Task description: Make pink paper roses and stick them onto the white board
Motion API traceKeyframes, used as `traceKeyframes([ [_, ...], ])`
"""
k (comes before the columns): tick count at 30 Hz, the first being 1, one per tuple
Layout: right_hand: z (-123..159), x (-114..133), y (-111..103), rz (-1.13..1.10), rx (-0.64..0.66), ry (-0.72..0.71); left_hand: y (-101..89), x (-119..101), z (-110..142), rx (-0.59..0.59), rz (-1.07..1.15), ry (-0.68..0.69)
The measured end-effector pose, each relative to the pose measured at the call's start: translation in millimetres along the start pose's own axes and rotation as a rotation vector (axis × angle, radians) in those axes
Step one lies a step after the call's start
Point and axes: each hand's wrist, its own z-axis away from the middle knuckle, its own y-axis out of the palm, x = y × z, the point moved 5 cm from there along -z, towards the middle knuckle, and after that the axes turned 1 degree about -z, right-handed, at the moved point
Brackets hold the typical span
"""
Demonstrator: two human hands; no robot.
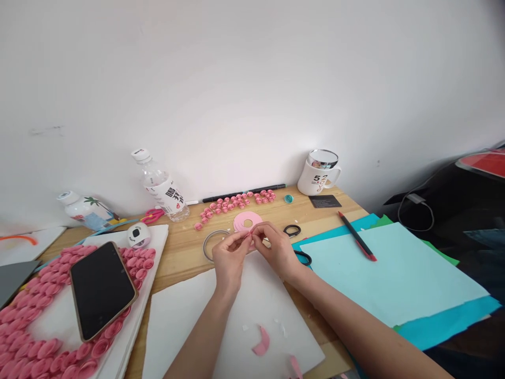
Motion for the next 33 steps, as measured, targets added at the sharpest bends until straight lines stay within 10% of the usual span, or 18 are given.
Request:
traceKeyframes([
  [33,-0.7,-8.4,0.5,-0.311,-0.008,0.286,-8.6,1.8,-7.6,-0.052,0.174,-0.193],
])
